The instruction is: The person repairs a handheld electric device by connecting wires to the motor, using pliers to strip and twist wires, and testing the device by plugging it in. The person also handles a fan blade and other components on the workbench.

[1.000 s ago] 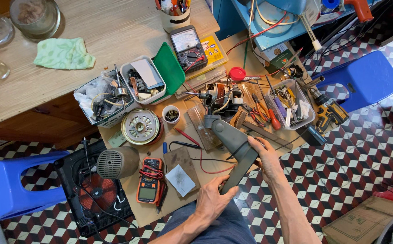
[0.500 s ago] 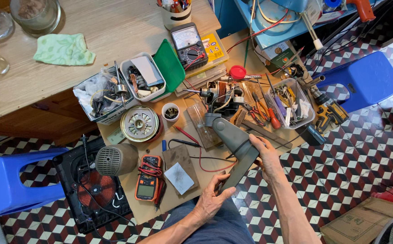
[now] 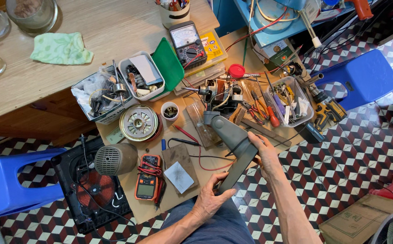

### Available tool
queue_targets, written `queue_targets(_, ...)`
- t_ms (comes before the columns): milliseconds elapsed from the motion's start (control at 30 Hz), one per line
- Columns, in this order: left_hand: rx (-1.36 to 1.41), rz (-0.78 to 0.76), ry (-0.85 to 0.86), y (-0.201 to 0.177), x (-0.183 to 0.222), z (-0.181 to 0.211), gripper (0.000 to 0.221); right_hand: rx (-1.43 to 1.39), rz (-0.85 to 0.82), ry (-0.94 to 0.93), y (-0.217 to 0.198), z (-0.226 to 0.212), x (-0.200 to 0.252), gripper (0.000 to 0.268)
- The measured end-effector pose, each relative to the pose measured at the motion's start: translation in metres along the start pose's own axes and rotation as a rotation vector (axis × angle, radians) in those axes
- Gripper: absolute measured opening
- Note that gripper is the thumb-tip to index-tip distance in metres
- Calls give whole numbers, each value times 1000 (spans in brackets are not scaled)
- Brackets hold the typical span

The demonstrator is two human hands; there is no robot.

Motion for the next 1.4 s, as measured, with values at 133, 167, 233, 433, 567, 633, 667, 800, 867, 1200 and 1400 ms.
queue_targets(133, -48, 12, 38, -2, 2, 6, 58, 1, -6, 2, 0, 2, 0, 73)
queue_targets(167, -43, 11, 26, -3, 2, 5, 58, 3, -6, 2, 1, 2, -1, 75)
queue_targets(233, -33, 8, 3, -3, 1, 1, 59, 7, 2, 5, 0, 3, -1, 79)
queue_targets(433, -41, 21, -41, -7, 0, -7, 61, 1, 10, 6, 3, 3, -3, 88)
queue_targets(567, -68, 33, 17, -8, 1, 0, 59, -1, 8, 3, 6, 0, -3, 83)
queue_targets(633, -63, 34, 14, -8, 3, 3, 58, -9, -5, 0, 8, -1, -2, 79)
queue_targets(667, -78, 38, 4, -8, 4, 5, 59, -12, -12, 0, 8, -1, -2, 76)
queue_targets(800, -123, 53, -45, -7, 8, 11, 62, -35, -26, 3, 8, 1, -1, 66)
queue_targets(867, -155, 63, -34, -8, 9, 15, 64, -55, -31, -1, 7, 3, -2, 60)
queue_targets(1200, -263, 92, 80, -8, 11, 22, 69, -155, -22, 41, 3, 19, -7, 57)
queue_targets(1400, -247, 102, 93, -5, 16, 27, 72, -179, -72, 43, -1, 28, -13, 71)
Point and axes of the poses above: each hand's wrist, its own x-axis away from the middle knuckle, its own y-axis out of the palm, z = x × y, the point moved 9 cm from there along -x, towards the middle knuckle, and after that the axes turned 14 degrees about -z, right-handed, at the moved point
